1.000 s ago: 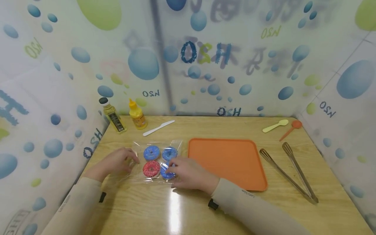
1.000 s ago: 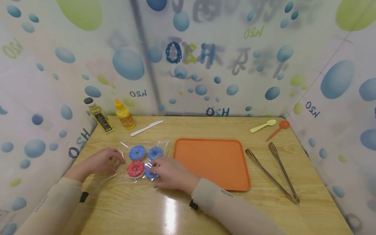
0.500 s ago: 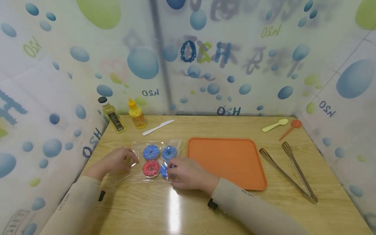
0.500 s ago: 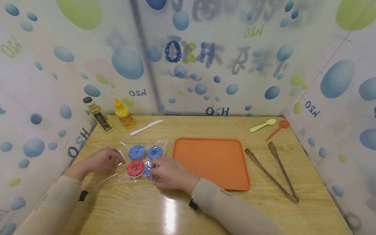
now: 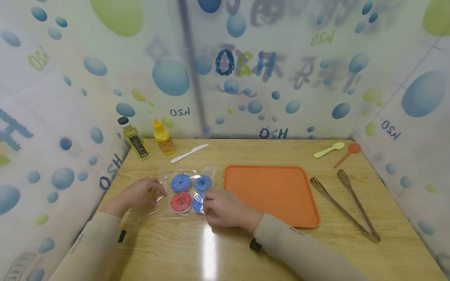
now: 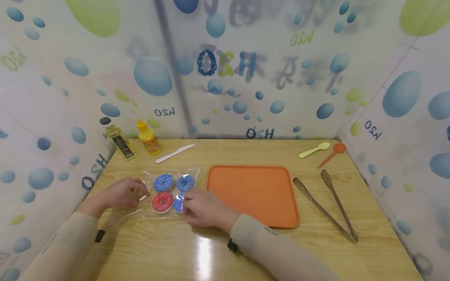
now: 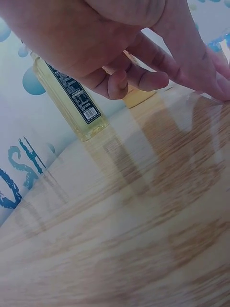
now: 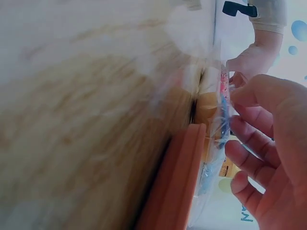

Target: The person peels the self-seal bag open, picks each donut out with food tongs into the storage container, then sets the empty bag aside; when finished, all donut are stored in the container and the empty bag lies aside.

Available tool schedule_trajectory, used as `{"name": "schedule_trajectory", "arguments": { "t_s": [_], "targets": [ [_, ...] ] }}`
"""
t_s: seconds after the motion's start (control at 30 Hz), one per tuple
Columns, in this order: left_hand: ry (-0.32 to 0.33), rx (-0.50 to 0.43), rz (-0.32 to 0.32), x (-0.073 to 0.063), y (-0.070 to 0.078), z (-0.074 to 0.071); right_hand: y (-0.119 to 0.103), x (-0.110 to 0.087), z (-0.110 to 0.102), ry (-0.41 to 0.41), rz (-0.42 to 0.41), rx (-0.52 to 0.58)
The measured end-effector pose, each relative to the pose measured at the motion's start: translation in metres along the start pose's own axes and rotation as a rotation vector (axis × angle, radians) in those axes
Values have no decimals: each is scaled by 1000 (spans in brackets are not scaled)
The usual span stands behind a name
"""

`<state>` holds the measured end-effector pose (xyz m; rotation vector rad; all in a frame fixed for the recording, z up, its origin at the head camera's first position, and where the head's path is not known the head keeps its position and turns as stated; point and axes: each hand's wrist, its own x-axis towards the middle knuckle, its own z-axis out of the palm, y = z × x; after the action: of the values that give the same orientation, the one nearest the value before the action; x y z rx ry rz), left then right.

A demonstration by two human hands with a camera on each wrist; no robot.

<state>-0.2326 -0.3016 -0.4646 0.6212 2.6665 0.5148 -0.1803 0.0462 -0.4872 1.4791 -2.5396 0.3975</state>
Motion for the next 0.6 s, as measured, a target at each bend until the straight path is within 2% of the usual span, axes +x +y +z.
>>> {"name": "schedule_trajectory", "arguments": {
  "t_s": [0.1, 0.33, 0.6],
  "targets": [
    [5, -10, 3, 1, 2, 0, 1, -2, 0, 25, -2, 4],
    [-13, -38, -51, 0, 6, -1, 1, -5, -4, 53, 4, 39],
    [-20, -10, -82, 0, 9, -2, 8, -11, -5, 41, 61, 160]
  ]
}}
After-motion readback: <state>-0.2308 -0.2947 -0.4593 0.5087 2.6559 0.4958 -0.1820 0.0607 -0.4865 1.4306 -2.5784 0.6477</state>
